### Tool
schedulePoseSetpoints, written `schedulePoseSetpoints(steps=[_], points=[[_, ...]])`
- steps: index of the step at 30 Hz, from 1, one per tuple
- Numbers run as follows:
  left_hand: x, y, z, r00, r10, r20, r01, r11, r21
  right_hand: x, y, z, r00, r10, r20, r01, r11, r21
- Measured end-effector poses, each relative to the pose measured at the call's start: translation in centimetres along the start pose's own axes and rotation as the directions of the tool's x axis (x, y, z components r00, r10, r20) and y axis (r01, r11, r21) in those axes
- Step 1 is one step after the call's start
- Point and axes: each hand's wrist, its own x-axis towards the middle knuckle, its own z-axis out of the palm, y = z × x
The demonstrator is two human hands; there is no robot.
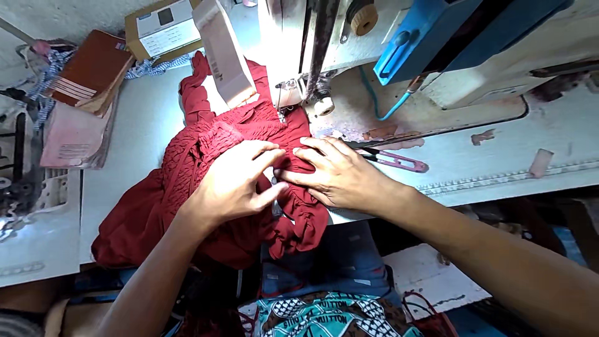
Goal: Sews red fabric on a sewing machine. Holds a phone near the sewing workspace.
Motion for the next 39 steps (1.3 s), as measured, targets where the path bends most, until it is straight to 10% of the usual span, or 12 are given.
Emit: schedulePoseSetpoints(steps=[8,17,22,34,39], points=[[2.0,0.1,-0.5,0.931,-0.307,-0.197,0.365,0.791,0.491,-0.2,0.0,0.3,1.0,0.01,-0.016,-0.01,1.0,0.002],[0.3,3.8,-6.9,0.972,-0.158,-0.172,0.163,0.987,0.012,-0.2,0.0,0.6,0.998,0.012,-0.055,-0.011,1.0,0.018],[-1.1,10.4,-2.9,0.998,-0.039,-0.047,0.039,0.999,0.003,-0.3,-0.1,0.8,0.996,0.014,-0.089,-0.011,0.999,0.034],[-4.1,10.3,1.9,0.965,-0.241,-0.099,0.204,0.936,-0.287,-1.8,-0.4,0.4,0.886,0.059,-0.459,0.015,0.988,0.155],[-4.1,10.6,1.3,0.966,-0.24,-0.092,0.205,0.935,-0.29,-2.0,-2.4,-1.9,0.966,-0.022,-0.259,0.069,0.982,0.173]])
